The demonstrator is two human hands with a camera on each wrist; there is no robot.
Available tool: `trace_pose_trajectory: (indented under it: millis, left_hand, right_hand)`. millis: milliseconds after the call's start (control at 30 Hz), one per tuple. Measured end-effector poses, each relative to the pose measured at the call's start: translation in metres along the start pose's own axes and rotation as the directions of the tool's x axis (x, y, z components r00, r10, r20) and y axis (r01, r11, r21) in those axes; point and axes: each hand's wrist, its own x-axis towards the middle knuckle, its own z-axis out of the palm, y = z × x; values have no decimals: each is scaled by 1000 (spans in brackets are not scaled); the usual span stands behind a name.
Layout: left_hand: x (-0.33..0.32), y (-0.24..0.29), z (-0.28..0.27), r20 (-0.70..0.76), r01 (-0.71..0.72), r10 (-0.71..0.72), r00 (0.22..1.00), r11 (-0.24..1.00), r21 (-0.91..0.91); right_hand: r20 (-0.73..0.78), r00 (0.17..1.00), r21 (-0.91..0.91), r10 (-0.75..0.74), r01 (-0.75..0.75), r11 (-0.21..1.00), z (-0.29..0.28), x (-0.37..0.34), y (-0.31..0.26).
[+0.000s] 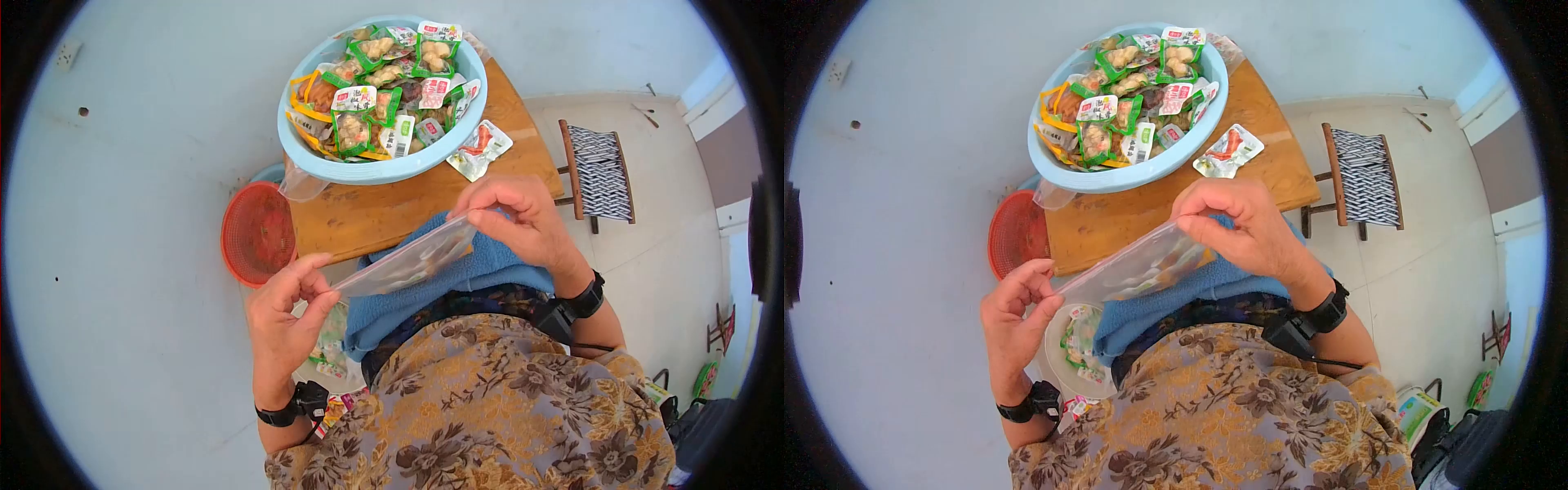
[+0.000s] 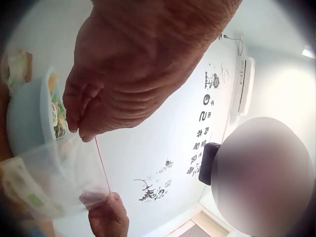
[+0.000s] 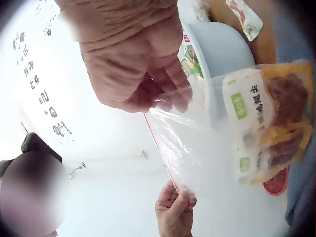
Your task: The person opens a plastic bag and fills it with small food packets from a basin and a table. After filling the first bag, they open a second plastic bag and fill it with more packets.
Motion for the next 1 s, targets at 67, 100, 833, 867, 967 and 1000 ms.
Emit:
trace_pose_trajectory:
  millis: [67, 100, 833, 867, 967, 1000]
  left_hand:
    - [1, -3, -1, 19, 2, -2, 1000, 1000, 4]
    - [3, -7, -2, 51, -76, 74, 996, 997, 31]
    - [15, 21, 19, 89, -363, 354, 931, 872, 327]
    - [17, 23, 26, 86, -365, 357, 930, 873, 325]
    - [22, 25, 45, 174, -460, 426, 888, 827, 323]
    - [24, 25, 51, 218, -483, 435, 874, 828, 285]
  right_hand:
    - [-37, 998, 42, -43, 45, 998, 5, -3, 5]
    - [-59, 998, 121, 5, 2, 993, 8, -5, 6]
    - [-36, 996, 280, 87, -73, 957, 24, -24, -2]
    - [-34, 996, 276, 86, -73, 959, 25, -24, -5]
    - [-16, 998, 227, 68, -63, 972, 27, -25, -9]
    - [-9, 998, 217, 70, -66, 974, 27, -26, -10]
